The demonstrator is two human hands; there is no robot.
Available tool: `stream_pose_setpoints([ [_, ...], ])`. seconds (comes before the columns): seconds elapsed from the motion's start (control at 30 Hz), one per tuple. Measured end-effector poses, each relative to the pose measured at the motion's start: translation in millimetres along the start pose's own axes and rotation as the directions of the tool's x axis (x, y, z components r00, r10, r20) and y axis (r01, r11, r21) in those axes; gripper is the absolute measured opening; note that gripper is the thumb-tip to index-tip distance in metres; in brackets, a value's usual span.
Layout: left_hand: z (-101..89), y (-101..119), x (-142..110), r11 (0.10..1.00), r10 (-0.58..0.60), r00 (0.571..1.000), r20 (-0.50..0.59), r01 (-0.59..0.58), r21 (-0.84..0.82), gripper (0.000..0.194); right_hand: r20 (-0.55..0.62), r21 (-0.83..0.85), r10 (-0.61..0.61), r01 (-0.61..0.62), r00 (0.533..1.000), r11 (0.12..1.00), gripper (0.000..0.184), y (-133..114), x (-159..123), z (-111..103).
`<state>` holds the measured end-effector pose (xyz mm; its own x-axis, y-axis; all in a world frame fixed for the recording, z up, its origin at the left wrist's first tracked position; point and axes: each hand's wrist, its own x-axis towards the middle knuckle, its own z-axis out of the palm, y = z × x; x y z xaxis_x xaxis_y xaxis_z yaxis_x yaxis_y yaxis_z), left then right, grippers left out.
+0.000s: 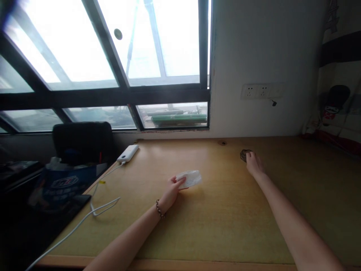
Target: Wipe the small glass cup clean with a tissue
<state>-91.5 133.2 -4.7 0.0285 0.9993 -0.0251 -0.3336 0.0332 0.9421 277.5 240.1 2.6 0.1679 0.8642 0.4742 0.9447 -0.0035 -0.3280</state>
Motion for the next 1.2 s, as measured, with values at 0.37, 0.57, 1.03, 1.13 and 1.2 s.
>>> stream_pose_setpoints([
  [0.37,10.8,4.3,-10.5,0.999,-0.04,0.988,0.151,0.036,0.024,0.047,0.474,0.865,-0.044,-0.455,0.88,0.21,0.05,-197.3,-140.6,13.7],
  [0.57,12.8,-2.9,-8.8,0.988,-0.122,0.979,0.161,0.104,0.112,0.051,0.331,0.911,0.106,-0.346,0.938,0.223,0.046,-176.5,-132.9,13.0],
  [1.03,13.1,2.7,-15.3,0.987,-0.128,0.973,0.194,0.107,0.118,0.043,0.262,0.913,0.063,-0.268,0.963,0.307,0.044,-179.0,-135.3,3.3],
  [1.13,14.5,7.4,-15.2,0.995,-0.083,0.986,0.145,0.074,0.062,0.054,0.225,0.911,0.085,-0.24,0.971,0.335,0.041,-179.1,-135.7,3.1],
  [1.2,14.8,10.9,-14.9,0.999,-0.039,0.988,0.146,0.036,0.026,0.068,0.2,0.912,0.111,-0.226,0.973,0.341,0.039,-178.0,-134.7,2.4],
])
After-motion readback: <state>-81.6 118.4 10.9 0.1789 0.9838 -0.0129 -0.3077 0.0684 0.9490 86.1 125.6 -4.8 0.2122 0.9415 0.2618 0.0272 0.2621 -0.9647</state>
